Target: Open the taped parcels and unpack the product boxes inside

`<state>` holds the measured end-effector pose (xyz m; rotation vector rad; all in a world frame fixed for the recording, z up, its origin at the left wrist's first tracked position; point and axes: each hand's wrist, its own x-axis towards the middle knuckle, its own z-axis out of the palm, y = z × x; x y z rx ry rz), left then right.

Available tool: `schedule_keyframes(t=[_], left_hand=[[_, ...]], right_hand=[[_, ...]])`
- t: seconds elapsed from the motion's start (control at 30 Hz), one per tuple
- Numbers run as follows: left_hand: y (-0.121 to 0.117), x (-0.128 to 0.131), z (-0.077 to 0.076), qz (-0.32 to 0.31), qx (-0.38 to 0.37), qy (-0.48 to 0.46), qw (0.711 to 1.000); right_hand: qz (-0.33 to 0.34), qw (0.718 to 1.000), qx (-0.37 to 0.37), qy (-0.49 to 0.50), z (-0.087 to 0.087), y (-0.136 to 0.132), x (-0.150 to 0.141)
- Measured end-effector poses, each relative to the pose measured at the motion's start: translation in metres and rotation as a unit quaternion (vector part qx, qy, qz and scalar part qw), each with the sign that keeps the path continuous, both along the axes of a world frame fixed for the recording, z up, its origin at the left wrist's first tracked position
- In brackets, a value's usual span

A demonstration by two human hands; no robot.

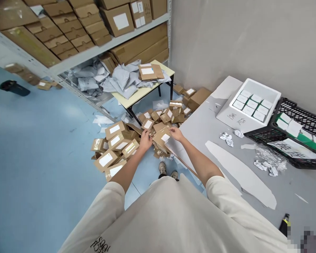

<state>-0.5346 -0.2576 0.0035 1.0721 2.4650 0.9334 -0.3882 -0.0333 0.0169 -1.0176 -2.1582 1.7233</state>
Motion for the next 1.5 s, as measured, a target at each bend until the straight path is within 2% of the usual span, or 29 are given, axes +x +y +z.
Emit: schedule_keyframes(t=[0.17,0.3,0.47,0.6,0.7,0.8,1.0,1.13,1.23,1.37,1.5], left_hand=[[-0.033,0.033,-0.001,0.023,0.002,0.0,1.0],[-0.063,0.046,0.0,0.04,-0.006,-0.017,0.999],[-0.099,0.039,0.004,0.075,-0.012,-0.036,0.996],[-0.13,0.019,-0.004,0.098,-0.006,-0.041,0.994],[-0.16,-0.004,-0.018,0.119,-0.009,-0.044,0.992],[-0.196,-0.039,-0.033,0.134,-0.023,-0.051,0.989],[-0.273,-0.132,-0.062,0.149,-0.031,-0.053,0.987],[-0.314,-0.191,-0.086,0.161,-0.049,-0.078,0.983],[-0.335,-0.225,-0.104,0.176,-0.06,-0.095,0.978],[-0.354,-0.257,-0.129,0.195,-0.074,-0.122,0.97],[-0.365,-0.28,-0.168,0.243,-0.094,-0.162,0.952]], right_hand=[[0.033,0.999,-0.008,0.003,-0.015,-0.029,0.01],[0.065,0.998,0.0,0.003,-0.018,-0.052,0.008],[0.093,0.996,0.013,-0.001,-0.013,-0.081,-0.012],[0.131,0.991,0.011,-0.007,-0.016,-0.11,-0.042],[0.151,0.988,0.005,-0.004,-0.023,-0.139,-0.074],[0.164,0.986,0.001,-0.005,-0.034,-0.173,-0.114],[0.166,0.985,-0.013,-0.036,-0.062,-0.244,-0.212],[0.171,0.983,-0.03,-0.049,-0.086,-0.282,-0.267],[0.182,0.981,-0.034,-0.057,-0.105,-0.298,-0.297],[0.185,0.979,-0.028,-0.084,-0.133,-0.306,-0.325],[0.198,0.976,-0.031,-0.084,-0.172,-0.308,-0.35]])
